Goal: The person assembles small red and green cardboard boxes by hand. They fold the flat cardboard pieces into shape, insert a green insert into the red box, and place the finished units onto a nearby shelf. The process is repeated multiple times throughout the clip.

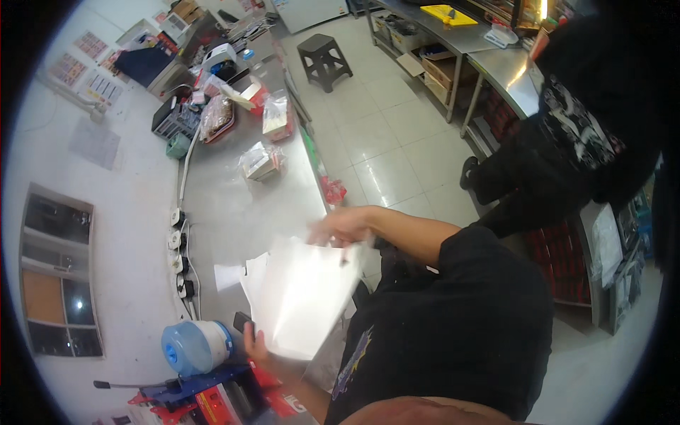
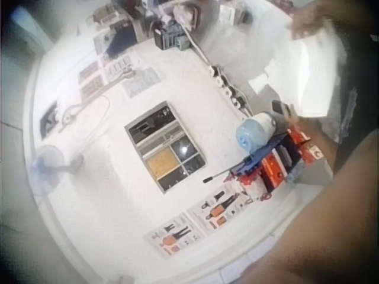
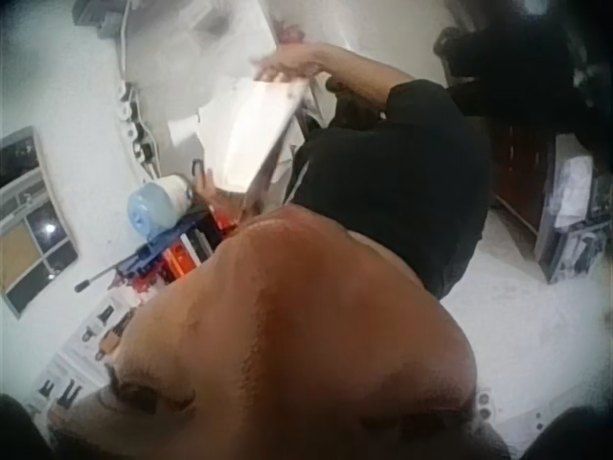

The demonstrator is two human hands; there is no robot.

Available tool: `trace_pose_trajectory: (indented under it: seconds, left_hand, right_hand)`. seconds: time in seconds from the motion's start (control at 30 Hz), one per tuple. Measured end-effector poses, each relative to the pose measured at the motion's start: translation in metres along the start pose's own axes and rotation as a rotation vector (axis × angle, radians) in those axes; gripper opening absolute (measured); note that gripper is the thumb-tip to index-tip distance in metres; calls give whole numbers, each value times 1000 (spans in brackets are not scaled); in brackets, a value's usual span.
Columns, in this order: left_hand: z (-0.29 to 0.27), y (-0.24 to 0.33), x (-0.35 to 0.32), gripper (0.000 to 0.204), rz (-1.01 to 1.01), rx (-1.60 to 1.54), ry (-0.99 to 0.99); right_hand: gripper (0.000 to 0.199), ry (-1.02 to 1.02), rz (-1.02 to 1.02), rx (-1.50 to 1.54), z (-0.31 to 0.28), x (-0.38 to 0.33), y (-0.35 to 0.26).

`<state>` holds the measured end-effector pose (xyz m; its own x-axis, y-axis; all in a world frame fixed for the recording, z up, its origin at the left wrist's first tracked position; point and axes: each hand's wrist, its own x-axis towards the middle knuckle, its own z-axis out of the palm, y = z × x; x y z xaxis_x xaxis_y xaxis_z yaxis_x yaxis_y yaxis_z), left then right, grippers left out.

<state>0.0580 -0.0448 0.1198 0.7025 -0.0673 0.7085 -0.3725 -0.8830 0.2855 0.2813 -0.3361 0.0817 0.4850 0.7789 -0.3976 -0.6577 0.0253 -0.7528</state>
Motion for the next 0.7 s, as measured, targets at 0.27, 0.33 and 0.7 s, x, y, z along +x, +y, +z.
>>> trace_pose_trajectory:
  seconds: [0.27,0.33,0.7]
  left_hand:
    - [-21,-25,-35,58,-809,-427,346]
    - [-28,-27,-40,49,-900,-541,414]
    - [30,33,6,42,-1101,-1297,769]
  right_hand:
    - [20,390,-278,-346,13,5,3]
    - [20,417,-472,-476,39,12,-11]
    - [28,-286,-1131,-1276,178,25,12]
